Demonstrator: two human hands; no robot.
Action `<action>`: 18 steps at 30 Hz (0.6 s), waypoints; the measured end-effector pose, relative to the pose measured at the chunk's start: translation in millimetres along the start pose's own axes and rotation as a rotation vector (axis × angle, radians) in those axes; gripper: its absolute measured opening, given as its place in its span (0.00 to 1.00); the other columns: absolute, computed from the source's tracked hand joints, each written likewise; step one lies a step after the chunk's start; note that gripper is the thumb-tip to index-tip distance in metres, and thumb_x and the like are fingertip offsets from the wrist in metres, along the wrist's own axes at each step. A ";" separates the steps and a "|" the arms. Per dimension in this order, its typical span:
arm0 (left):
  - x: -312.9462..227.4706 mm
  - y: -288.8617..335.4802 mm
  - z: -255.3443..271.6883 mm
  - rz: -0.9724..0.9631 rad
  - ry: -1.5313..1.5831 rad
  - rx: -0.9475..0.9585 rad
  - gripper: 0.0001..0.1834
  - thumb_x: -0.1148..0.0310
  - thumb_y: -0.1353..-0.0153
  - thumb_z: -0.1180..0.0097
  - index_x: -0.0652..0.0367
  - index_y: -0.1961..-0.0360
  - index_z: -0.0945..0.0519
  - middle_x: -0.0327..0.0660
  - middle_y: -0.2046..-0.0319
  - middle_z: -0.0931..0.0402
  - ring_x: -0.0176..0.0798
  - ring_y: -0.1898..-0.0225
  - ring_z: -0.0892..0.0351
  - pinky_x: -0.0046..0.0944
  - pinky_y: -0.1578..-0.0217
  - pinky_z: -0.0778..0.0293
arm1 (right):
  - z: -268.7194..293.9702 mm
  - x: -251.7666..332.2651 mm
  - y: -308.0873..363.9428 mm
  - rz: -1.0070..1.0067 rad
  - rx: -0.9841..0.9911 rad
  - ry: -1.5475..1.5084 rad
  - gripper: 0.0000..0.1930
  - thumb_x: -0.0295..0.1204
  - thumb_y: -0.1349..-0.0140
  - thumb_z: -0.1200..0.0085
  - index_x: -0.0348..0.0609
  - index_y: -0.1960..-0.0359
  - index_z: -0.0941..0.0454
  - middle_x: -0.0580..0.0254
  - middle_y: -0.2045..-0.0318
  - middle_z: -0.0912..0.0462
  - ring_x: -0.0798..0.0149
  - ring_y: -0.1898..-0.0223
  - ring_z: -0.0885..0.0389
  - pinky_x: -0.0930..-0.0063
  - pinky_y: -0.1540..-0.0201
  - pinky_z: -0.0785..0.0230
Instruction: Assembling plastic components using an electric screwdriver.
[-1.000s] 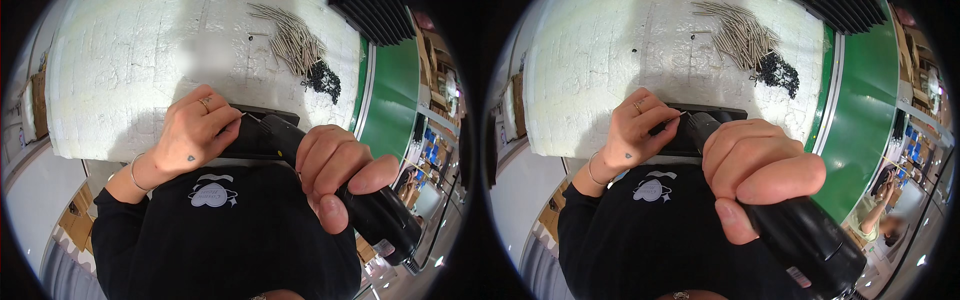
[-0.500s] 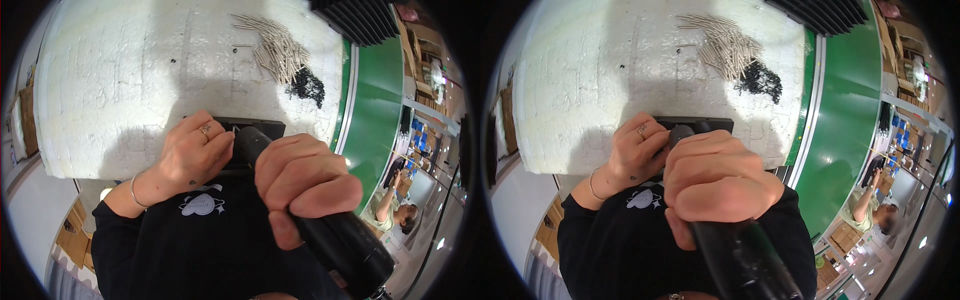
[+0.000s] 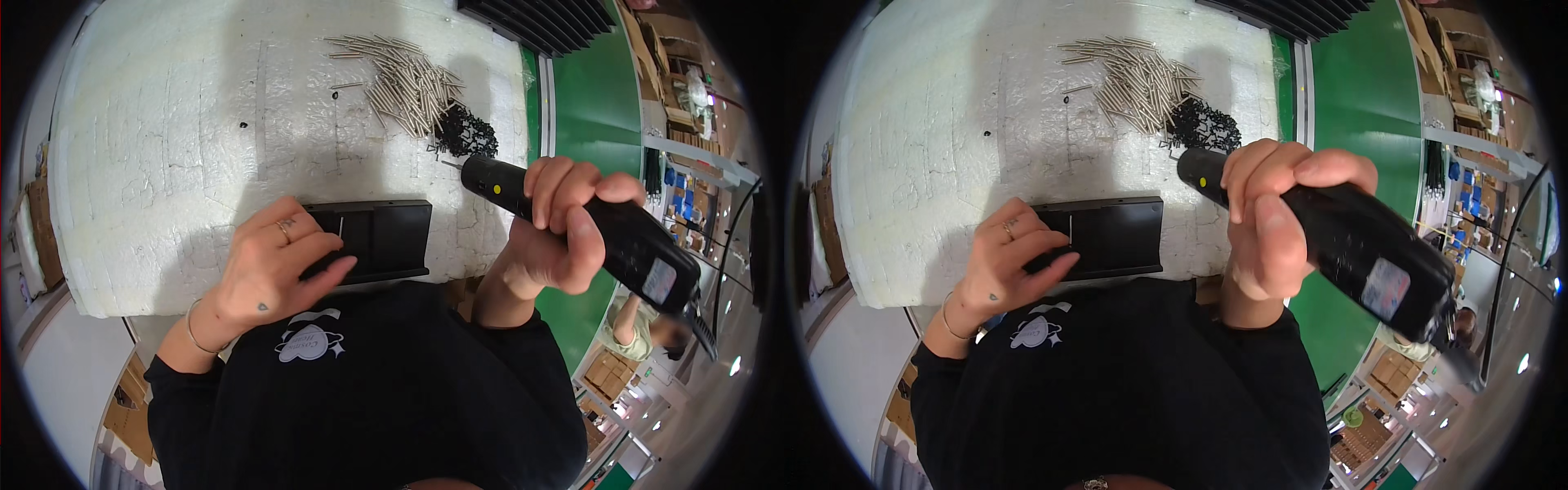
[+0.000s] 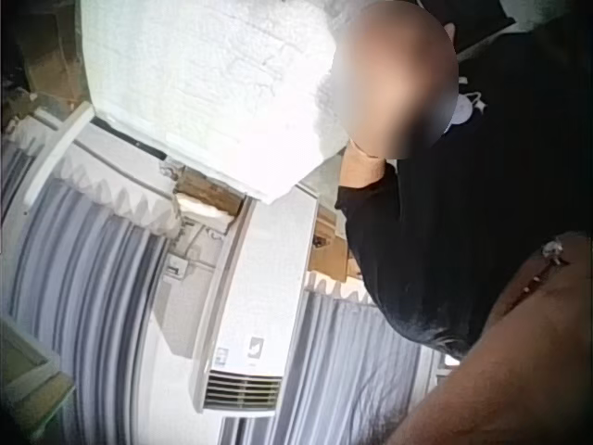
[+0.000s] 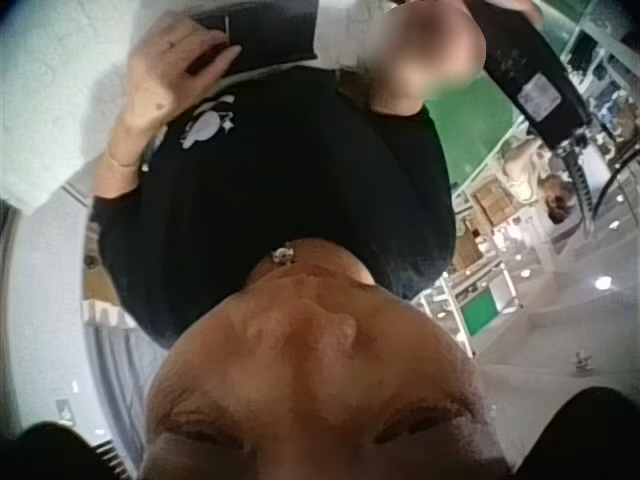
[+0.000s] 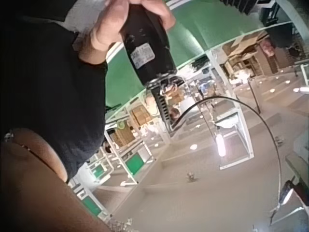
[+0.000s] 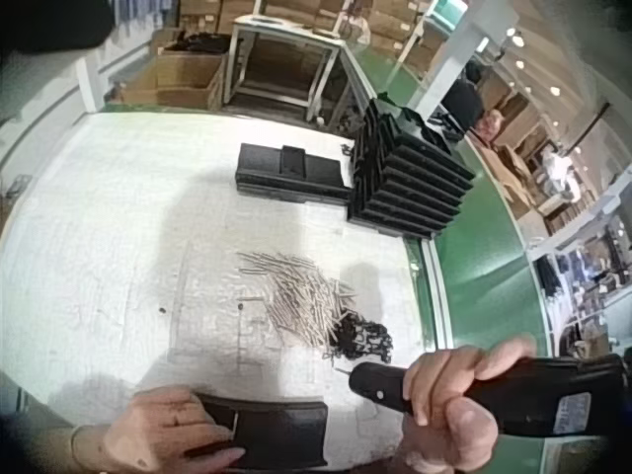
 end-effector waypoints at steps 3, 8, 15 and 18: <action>1.3 -12.2 9.1 -0.029 -0.066 0.028 0.10 0.75 0.59 0.30 0.59 0.74 0.19 0.37 0.77 0.25 0.41 0.73 0.26 0.36 0.75 0.28 | 2.6 -7.3 6.4 -0.044 -0.094 0.160 0.16 0.24 0.48 0.55 0.45 0.55 0.33 0.69 0.84 0.39 0.71 0.84 0.40 0.72 0.75 0.42; -1.7 -36.1 12.4 -0.078 -0.056 0.077 0.10 0.76 0.56 0.31 0.60 0.71 0.19 0.38 0.74 0.25 0.43 0.71 0.26 0.38 0.72 0.28 | 12.3 -16.8 10.5 -0.027 -0.042 0.038 0.17 0.18 0.47 0.52 0.42 0.55 0.37 0.62 0.80 0.32 0.68 0.82 0.35 0.71 0.75 0.37; 13.0 -90.5 -29.7 -0.268 0.024 0.040 0.15 0.72 0.53 0.32 0.57 0.62 0.18 0.37 0.67 0.23 0.45 0.59 0.26 0.40 0.61 0.26 | 2.1 20.9 6.0 0.033 0.063 0.030 0.14 0.27 0.46 0.53 0.46 0.56 0.34 0.72 0.83 0.36 0.74 0.82 0.37 0.74 0.71 0.42; 20.5 -109.1 -53.1 -0.345 0.147 0.063 0.14 0.71 0.52 0.32 0.56 0.61 0.17 0.36 0.65 0.22 0.44 0.54 0.27 0.39 0.57 0.26 | 1.2 32.4 5.3 0.048 0.079 0.027 0.13 0.28 0.46 0.52 0.46 0.58 0.34 0.73 0.82 0.35 0.75 0.82 0.36 0.74 0.71 0.42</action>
Point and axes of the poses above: each hand's wrist, its own y-axis away from the middle knuckle, its own z-axis out of the back of the hand, x = y × z, the point moved 1 cm from there along -y, towards the middle knuckle
